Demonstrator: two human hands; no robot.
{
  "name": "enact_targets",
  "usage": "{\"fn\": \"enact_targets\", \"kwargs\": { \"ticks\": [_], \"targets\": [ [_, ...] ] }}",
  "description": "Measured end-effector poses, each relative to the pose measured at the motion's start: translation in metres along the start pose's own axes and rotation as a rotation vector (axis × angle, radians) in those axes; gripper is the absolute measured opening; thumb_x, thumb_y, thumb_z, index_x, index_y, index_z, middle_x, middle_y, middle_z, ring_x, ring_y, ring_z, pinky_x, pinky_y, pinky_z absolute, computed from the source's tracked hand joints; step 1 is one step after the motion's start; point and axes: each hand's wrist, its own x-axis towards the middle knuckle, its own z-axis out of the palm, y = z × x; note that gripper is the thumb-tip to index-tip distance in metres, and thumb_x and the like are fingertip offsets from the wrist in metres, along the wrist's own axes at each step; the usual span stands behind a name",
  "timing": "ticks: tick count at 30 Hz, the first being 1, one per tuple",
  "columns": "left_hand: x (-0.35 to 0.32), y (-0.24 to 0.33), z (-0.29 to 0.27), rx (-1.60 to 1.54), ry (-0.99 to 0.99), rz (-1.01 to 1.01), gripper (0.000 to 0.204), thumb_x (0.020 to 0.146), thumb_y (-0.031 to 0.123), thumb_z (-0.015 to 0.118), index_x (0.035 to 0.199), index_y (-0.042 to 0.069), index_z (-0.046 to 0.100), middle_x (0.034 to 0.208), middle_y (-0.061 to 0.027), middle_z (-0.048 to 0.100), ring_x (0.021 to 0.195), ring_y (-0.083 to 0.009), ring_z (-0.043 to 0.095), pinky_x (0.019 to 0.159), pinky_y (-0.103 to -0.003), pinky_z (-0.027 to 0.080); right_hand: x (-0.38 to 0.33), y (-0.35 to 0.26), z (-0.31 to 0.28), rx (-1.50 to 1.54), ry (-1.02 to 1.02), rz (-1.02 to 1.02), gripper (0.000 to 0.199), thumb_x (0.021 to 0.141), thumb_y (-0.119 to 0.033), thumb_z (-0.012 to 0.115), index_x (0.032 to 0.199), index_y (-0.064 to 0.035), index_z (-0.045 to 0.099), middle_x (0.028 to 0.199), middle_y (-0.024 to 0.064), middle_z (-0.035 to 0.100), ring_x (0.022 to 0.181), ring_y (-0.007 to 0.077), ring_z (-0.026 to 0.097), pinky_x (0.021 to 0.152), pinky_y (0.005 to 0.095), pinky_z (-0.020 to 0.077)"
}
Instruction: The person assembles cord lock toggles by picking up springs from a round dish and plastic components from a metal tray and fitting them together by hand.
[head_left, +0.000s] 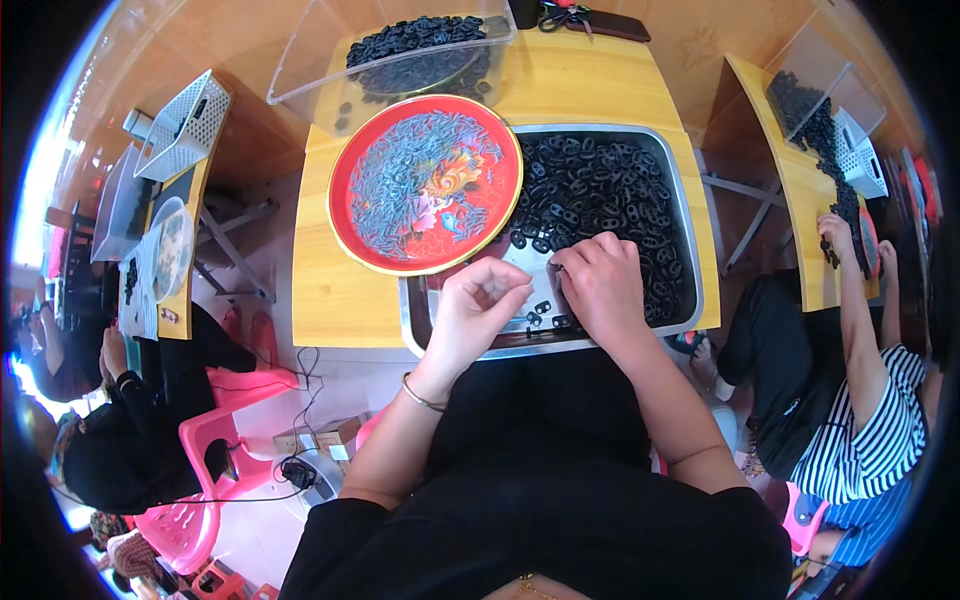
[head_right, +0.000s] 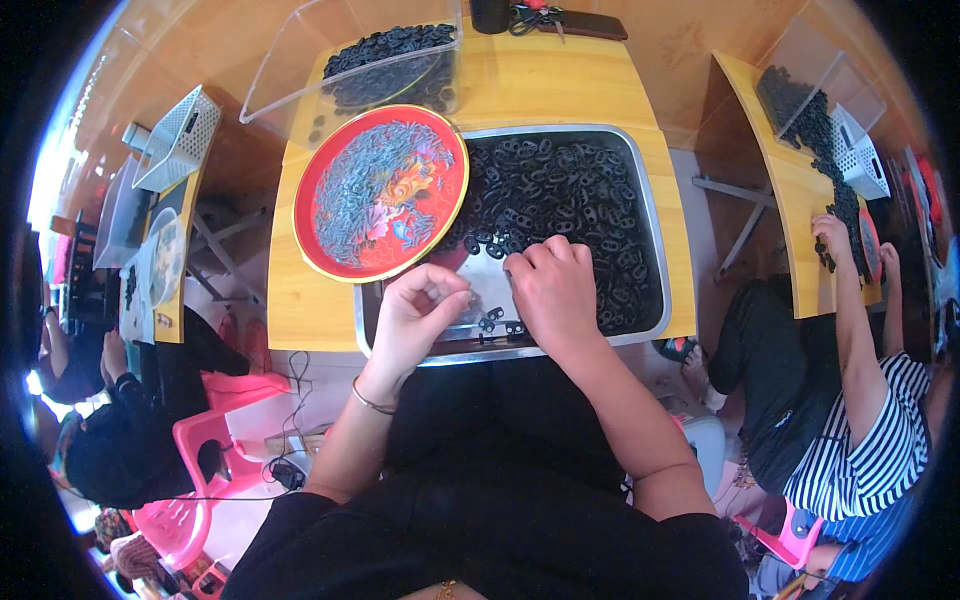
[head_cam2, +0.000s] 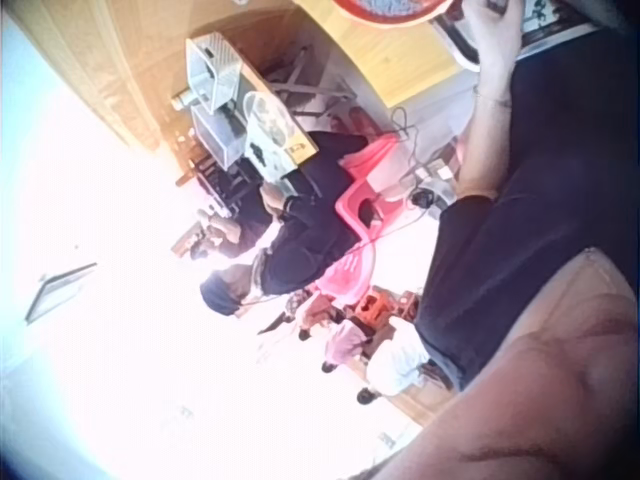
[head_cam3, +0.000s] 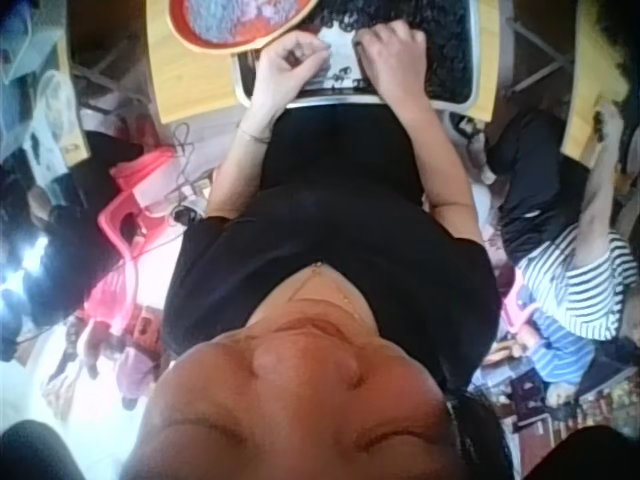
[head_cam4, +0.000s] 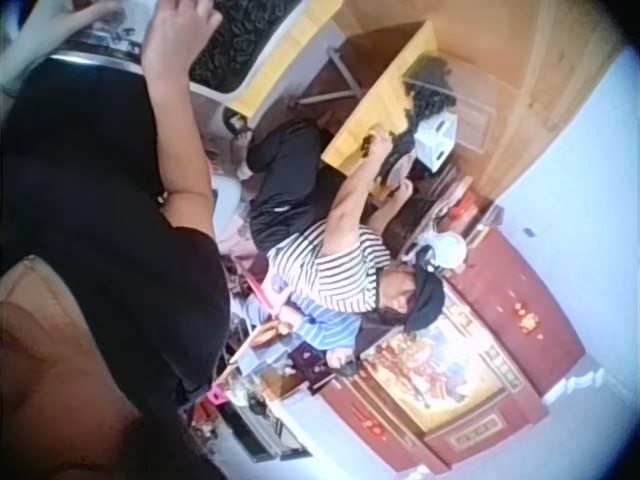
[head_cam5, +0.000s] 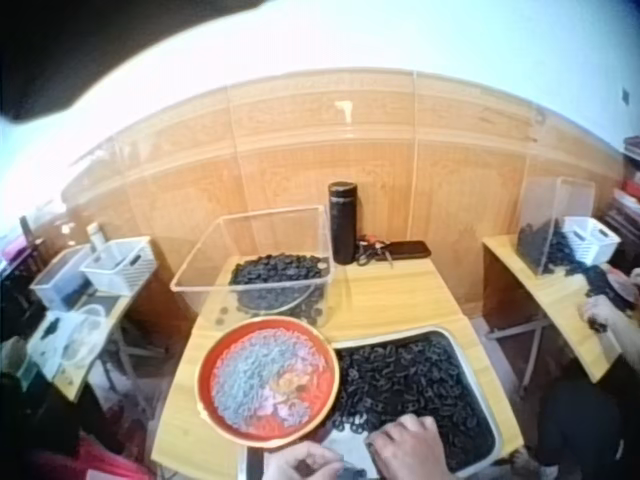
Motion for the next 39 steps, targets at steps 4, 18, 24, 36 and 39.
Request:
{"fn": "enact_targets", "kwargs": {
  "ticks": [4,18,24,36,39],
  "targets": [
    [0.01,-0.003,0.007,-0.072,-0.037,-0.002,0.01,0.082,-0.003,0.057,0.092,-0.002,0.058,0.081,-0.001,0.062,0.075,-0.0046,0.057,0.068,-0.018,0.046,0.0,0.0,-0.003,0.032,-0.019,-0.01,0.01,0.066,-0.008,0.063,0.075,-0.0114,0.062,0.071,0.0012,0.056,0.079,0.019,0.051,0.069,0.0334,0.0361],
    [-0.007,-0.005,-0.008,-0.1,0.023,0.016,0.012,0.084,0.001,0.058,0.096,-0.001,0.059,0.084,-0.0023,0.063,0.076,-0.0051,0.057,0.069,-0.018,0.045,0.005,-0.021,-0.018,0.849,0.053,0.135,0.009,0.077,0.002,0.061,0.086,-0.001,0.06,0.08,0.0072,0.056,0.068,0.0141,0.058,0.058,0.0225,0.0457],
    [-0.007,-0.01,-0.012,-0.195,0.037,0.029,0.012,0.083,0.0,0.058,0.095,-0.001,0.06,0.084,-0.0031,0.063,0.076,-0.0052,0.057,0.068,-0.018,0.045,-0.006,-0.025,-0.006,1.347,-0.057,0.348,0.011,0.08,0.002,0.059,0.091,0.0012,0.059,0.085,0.0039,0.057,0.069,0.0078,0.056,0.061,0.0209,0.0459],
    [-0.005,-0.013,-0.01,-0.262,0.025,0.061,0.015,0.08,-0.007,0.059,0.094,-0.001,0.058,0.089,-0.0064,0.063,0.083,-0.0099,0.06,0.075,-0.022,0.048,-0.012,-0.022,0.002,1.283,-0.056,0.329,0.015,0.078,0.005,0.06,0.093,0.0009,0.061,0.086,0.0064,0.058,0.075,0.0097,0.06,0.067,0.0214,0.0497],
    [-0.004,-0.012,-0.01,-0.218,0.016,0.088,0.015,0.08,-0.007,0.058,0.093,-0.001,0.058,0.089,-0.0066,0.063,0.083,-0.0105,0.06,0.075,-0.022,0.049,-0.011,-0.022,0.001,1.28,-0.036,0.323,0.015,0.077,0.004,0.061,0.092,0.001,0.061,0.084,0.0059,0.058,0.074,0.0095,0.06,0.066,0.0215,0.0495]
  ]
}}
